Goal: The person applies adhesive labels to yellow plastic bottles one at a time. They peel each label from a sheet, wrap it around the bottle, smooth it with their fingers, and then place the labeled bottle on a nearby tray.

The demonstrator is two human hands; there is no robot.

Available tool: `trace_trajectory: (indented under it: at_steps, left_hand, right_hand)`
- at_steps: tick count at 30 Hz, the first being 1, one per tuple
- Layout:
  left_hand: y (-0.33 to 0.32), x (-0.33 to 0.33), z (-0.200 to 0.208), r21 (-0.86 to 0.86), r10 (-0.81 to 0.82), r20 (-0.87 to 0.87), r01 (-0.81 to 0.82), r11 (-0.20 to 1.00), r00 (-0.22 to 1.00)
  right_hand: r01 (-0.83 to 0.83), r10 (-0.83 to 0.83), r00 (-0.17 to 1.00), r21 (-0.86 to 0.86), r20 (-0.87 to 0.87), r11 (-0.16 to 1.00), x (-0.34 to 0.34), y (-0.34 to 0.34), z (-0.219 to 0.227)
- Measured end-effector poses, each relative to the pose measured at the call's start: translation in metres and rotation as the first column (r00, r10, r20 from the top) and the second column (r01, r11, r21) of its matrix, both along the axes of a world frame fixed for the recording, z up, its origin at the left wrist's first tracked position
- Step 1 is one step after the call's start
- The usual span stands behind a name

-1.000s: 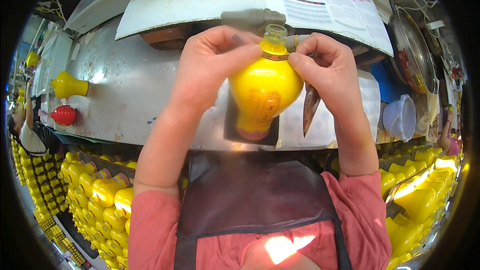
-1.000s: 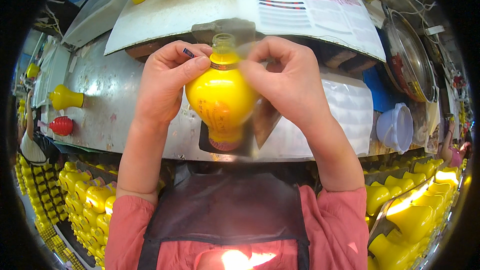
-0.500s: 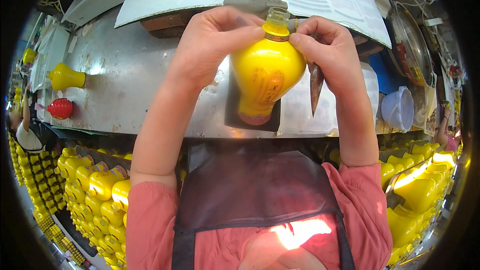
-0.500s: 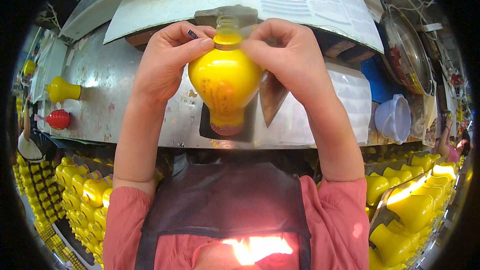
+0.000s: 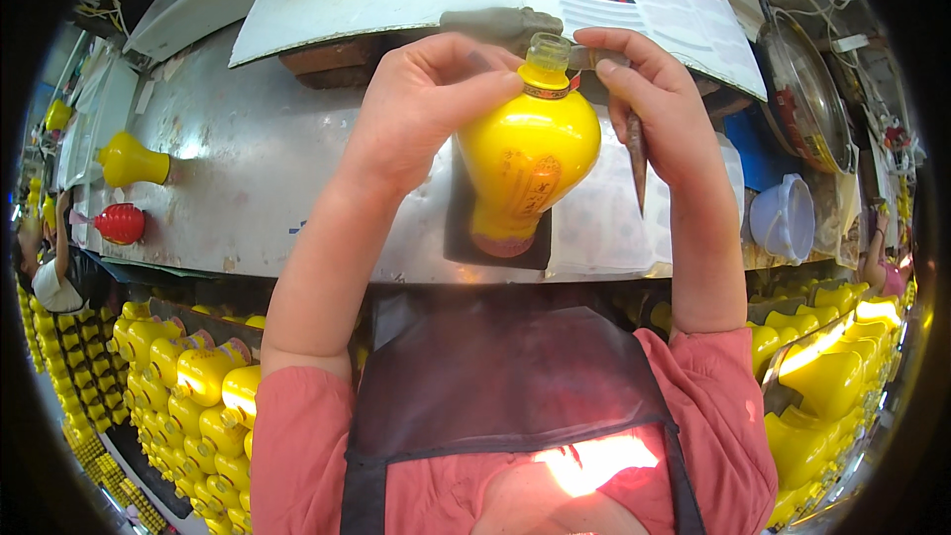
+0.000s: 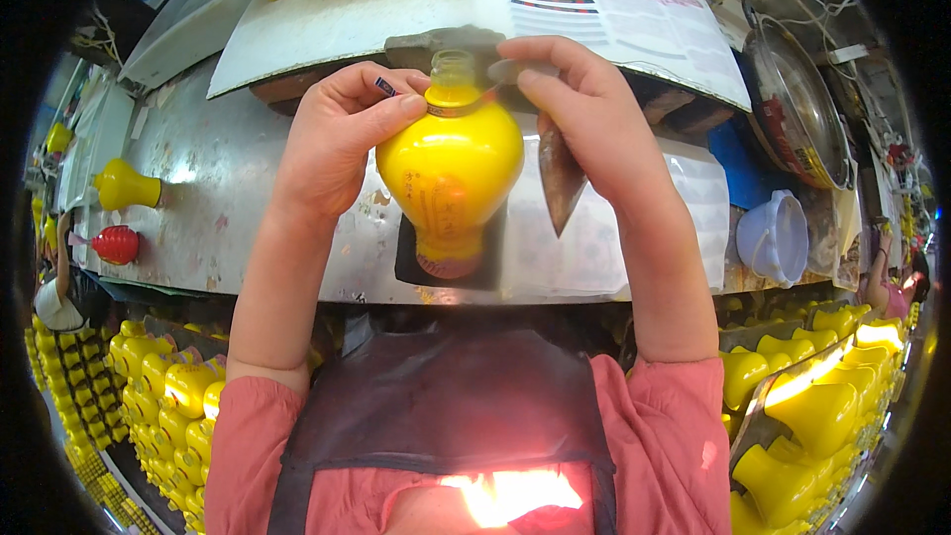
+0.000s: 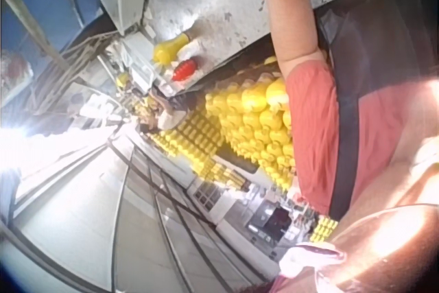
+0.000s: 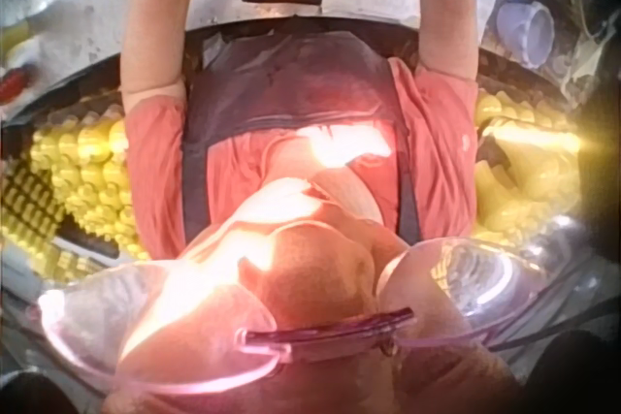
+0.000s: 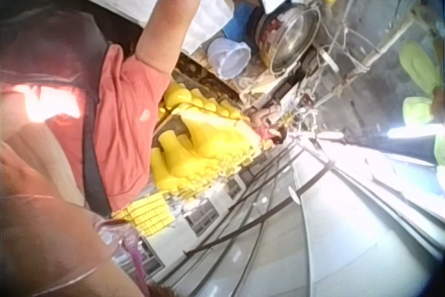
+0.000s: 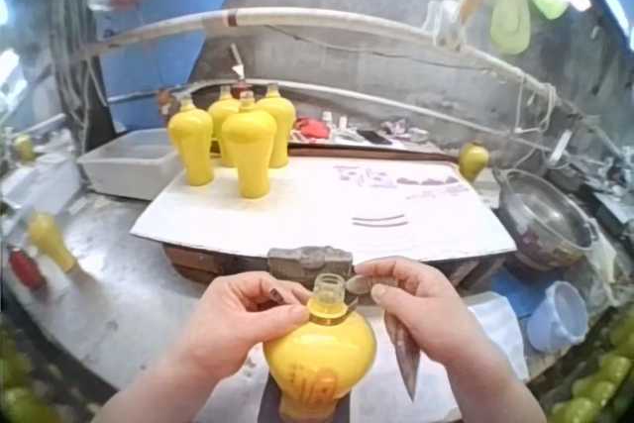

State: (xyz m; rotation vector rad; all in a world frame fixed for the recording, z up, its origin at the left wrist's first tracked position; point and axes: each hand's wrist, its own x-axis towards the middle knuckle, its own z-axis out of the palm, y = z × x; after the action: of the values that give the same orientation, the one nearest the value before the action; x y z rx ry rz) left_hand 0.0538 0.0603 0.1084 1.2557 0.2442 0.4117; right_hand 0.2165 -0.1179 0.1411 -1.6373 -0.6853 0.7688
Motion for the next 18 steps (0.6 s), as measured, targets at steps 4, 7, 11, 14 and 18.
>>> trace_trajectory:
  at_steps: [4, 7, 11, 14, 18]
  left_hand:
    - [-0.001, 0.0, -0.001, -0.002, -0.007, 0.005, 0.007, 1.0, 1.0]
    - [-0.002, -0.001, 0.0, 0.009, -0.013, 0.011, 0.013, 1.0, 1.0]
    - [-0.004, -0.003, 0.002, 0.002, 0.01, 0.005, -0.01, 1.0, 1.0]
    - [-0.005, -0.004, 0.002, -0.047, -0.005, 0.013, 0.005, 0.999, 1.0]
    - [0.0, -0.005, 0.0, -0.158, -0.046, 0.042, 0.052, 0.986, 0.998]
  right_hand:
    - [-0.147, 0.149, 0.989, -0.087, 0.018, 0.985, -0.004, -0.006, 0.013]
    - [-0.121, 0.133, 0.987, -0.126, 0.094, 0.985, -0.015, -0.005, 0.014]
    - [-0.153, 0.163, 0.982, -0.111, 0.092, 0.982, -0.017, -0.004, 0.014]
    - [-0.128, 0.141, 0.986, -0.146, 0.084, 0.981, -0.016, -0.002, 0.011]
    - [-0.121, 0.13, 0.987, -0.093, 0.095, 0.988, -0.019, -0.005, 0.007]
